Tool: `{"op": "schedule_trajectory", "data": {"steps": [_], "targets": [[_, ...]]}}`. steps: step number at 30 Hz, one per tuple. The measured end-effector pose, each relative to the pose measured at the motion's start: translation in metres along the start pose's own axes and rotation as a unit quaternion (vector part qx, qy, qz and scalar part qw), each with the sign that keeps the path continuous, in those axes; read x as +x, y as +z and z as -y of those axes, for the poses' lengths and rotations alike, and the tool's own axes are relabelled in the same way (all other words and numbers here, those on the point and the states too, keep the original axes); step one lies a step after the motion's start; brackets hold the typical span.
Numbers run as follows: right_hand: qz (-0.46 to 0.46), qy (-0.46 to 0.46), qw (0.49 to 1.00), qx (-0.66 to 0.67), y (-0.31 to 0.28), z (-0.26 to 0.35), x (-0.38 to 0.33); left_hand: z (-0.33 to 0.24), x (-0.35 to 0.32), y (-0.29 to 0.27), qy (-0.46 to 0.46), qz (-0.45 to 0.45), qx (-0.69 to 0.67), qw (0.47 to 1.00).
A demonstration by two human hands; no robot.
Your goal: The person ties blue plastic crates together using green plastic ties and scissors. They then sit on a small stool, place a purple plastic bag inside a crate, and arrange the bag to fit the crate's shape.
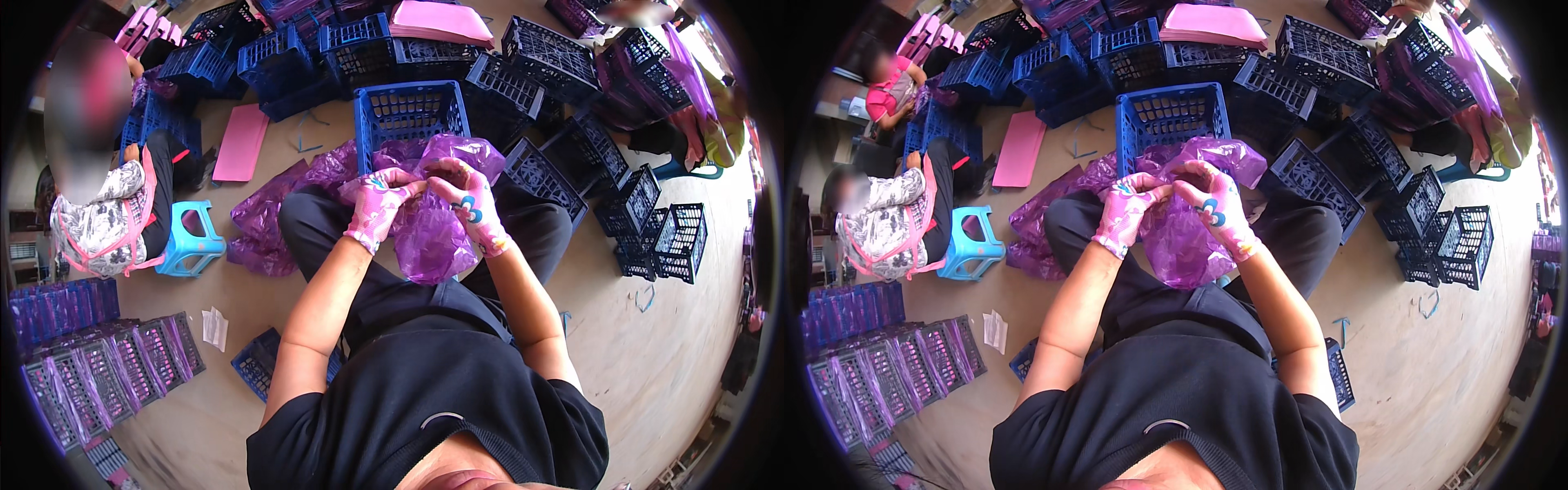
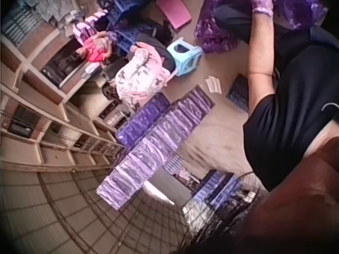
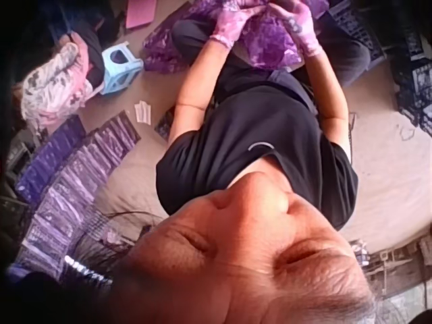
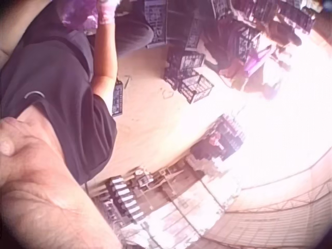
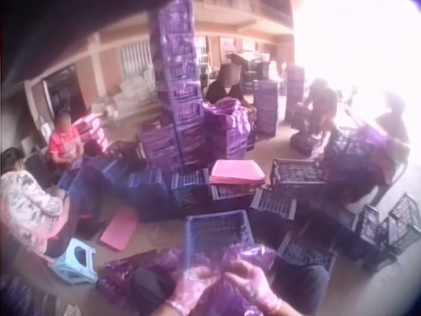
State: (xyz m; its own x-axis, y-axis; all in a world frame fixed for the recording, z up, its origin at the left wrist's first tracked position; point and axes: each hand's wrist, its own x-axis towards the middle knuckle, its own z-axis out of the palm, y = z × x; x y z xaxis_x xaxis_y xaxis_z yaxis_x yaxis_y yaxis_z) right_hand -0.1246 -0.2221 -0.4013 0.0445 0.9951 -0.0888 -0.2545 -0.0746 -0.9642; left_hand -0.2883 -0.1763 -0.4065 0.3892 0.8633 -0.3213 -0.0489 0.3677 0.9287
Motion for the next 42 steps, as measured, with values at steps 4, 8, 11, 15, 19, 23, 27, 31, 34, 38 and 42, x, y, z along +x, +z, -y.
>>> {"op": "schedule_trajectory", "data": {"steps": [4, 8, 11, 15, 19, 23, 27, 31, 34, 38, 42], "targets": [[0.004, 0.012, 1.0, -0.012, 0.008, 0.001, -0.004, 0.009, 0.003, -0.004, 0.009, -0.009, 0.023, 1.0], [0.002, 0.017, 1.0, 0.014, 0.002, -0.003, -0.003, 0.005, -0.002, 0.002, -0.018, 0.032, -0.107, 0.994], [-0.013, 0.026, 0.999, 0.017, 0.0, -0.006, -0.003, 0.0, -0.002, -0.002, -0.013, 0.06, -0.009, 0.998], [-0.01, 0.053, 0.997, 0.053, 0.004, -0.009, -0.003, 0.006, 0.0, -0.001, 0.008, 0.028, -0.006, 1.0], [-0.007, 0.038, 0.99, 0.137, -0.002, -0.017, 0.007, 0.007, -0.007, 0.005, 0.045, 0.079, -0.139, 0.986], [0.055, 0.043, 0.99, 0.125, 0.008, -0.027, 0.021, 0.042, 0.023, -0.01, 0.013, -0.009, -0.36, 0.933], [0.23, -0.227, 0.917, -0.232, 0.033, -0.019, 0.031, 0.063, 0.04, -0.01, 0.205, 0.078, 0.023, 0.975], [0.059, -0.34, 0.887, -0.307, 0.01, -0.013, 0.048, 0.064, 0.047, -0.008, 0.087, 0.239, -0.399, 0.881], [-0.123, -0.39, 0.839, -0.359, -0.004, 0.003, 0.026, 0.043, 0.035, 0.008, -0.103, 0.252, -0.577, 0.77], [-0.206, -0.274, 0.858, -0.382, -0.02, -0.05, -0.031, 0.063, 0.036, 0.011, -0.099, 0.25, -0.561, 0.783], [-0.233, -0.15, 0.948, -0.158, -0.036, -0.083, -0.021, 0.045, 0.015, 0.024, -0.111, 0.25, -0.476, 0.836]]}}
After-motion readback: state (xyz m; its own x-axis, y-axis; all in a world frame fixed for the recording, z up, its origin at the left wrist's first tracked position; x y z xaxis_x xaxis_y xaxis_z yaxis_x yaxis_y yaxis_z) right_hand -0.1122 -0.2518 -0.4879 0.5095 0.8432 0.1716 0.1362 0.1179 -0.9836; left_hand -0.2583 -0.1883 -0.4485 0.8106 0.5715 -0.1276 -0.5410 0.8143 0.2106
